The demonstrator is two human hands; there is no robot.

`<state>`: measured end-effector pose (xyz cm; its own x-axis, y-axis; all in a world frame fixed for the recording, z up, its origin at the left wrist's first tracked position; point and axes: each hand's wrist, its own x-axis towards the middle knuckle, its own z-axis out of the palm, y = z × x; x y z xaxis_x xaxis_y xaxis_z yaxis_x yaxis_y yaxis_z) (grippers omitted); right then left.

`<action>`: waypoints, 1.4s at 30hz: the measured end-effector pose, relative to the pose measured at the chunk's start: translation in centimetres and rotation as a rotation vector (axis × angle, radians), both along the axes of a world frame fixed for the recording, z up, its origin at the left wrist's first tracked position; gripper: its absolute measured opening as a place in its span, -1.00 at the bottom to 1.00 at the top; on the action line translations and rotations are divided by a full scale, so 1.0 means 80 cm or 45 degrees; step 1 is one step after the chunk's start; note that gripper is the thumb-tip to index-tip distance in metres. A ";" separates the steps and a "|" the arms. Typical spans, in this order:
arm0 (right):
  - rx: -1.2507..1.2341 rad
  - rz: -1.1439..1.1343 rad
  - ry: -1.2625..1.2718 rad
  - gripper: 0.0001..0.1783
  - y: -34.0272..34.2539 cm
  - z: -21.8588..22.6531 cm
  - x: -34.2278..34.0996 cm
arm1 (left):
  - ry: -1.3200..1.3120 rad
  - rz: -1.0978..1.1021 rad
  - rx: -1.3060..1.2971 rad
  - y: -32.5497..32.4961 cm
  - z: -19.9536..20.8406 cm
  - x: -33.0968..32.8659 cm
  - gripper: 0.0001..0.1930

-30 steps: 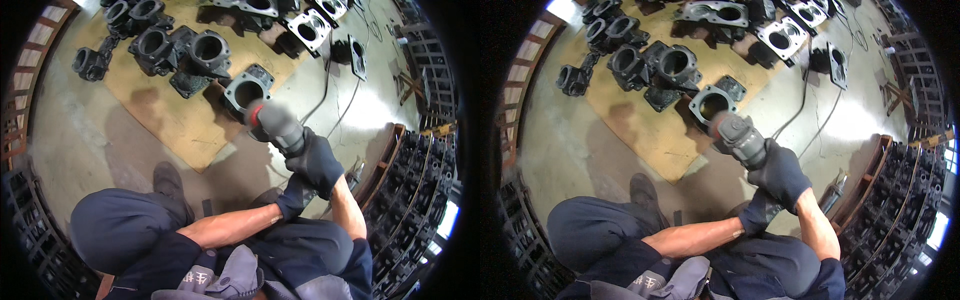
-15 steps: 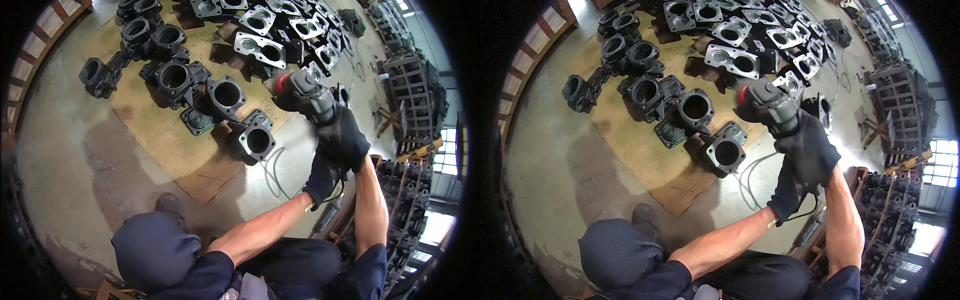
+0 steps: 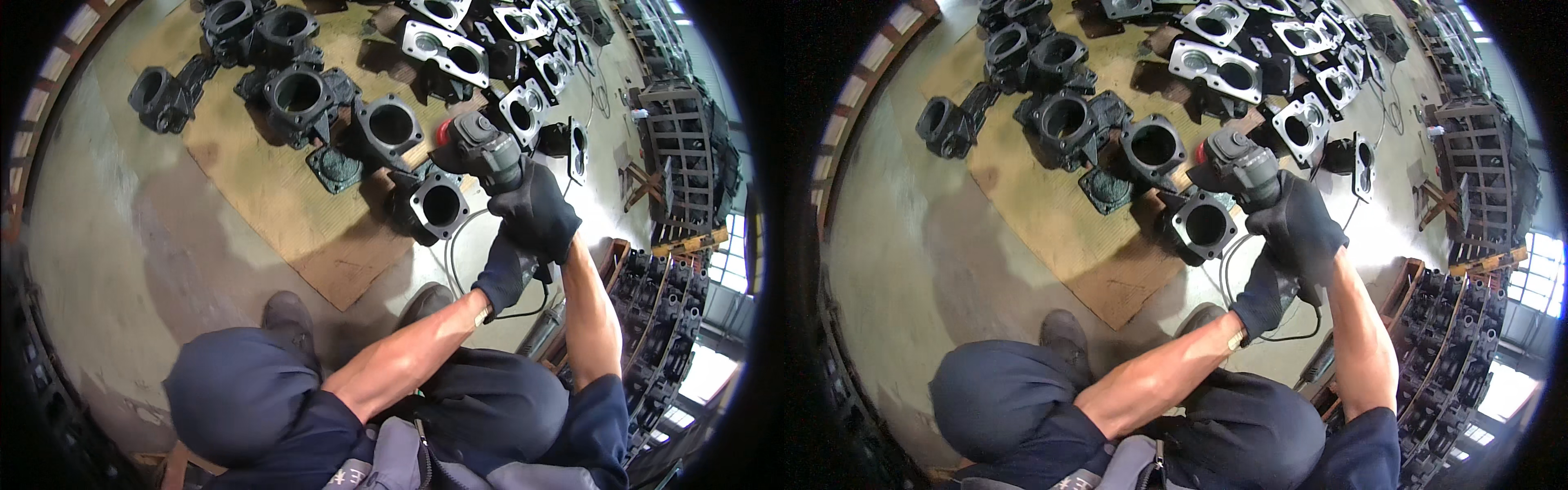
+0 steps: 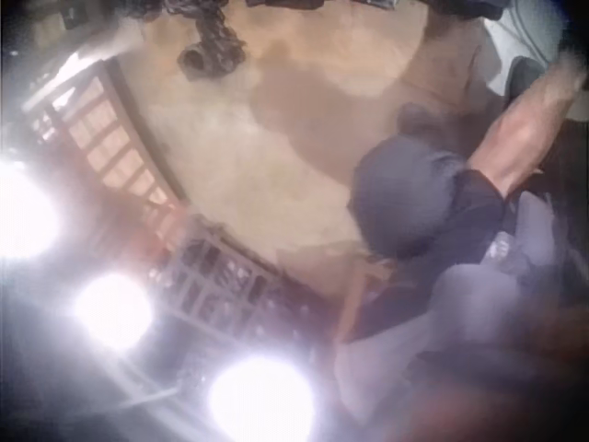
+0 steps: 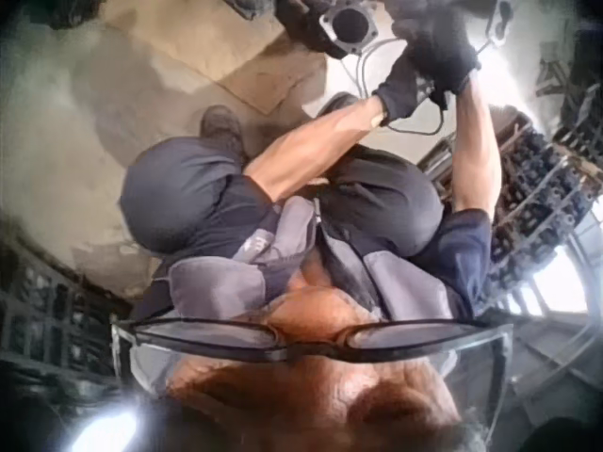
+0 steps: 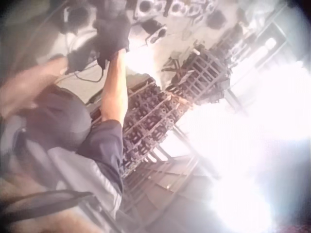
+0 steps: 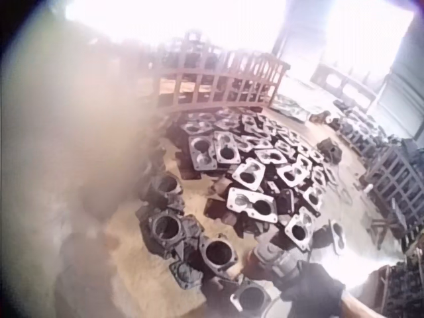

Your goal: The person uses a handheld angle grinder to smooth the inner surfaces of multiple metal engine parts laid out on the floor. They handle each part individually, repositioning them as needed to access different areas while seated on the floor.

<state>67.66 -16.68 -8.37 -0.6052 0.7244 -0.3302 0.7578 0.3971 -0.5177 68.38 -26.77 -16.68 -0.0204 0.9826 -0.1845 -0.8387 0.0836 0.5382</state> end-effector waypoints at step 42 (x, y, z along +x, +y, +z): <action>-0.264 -0.038 -0.190 -0.41 0.013 -0.021 -0.043 | -0.491 0.242 -0.095 0.007 -0.037 0.012 -0.53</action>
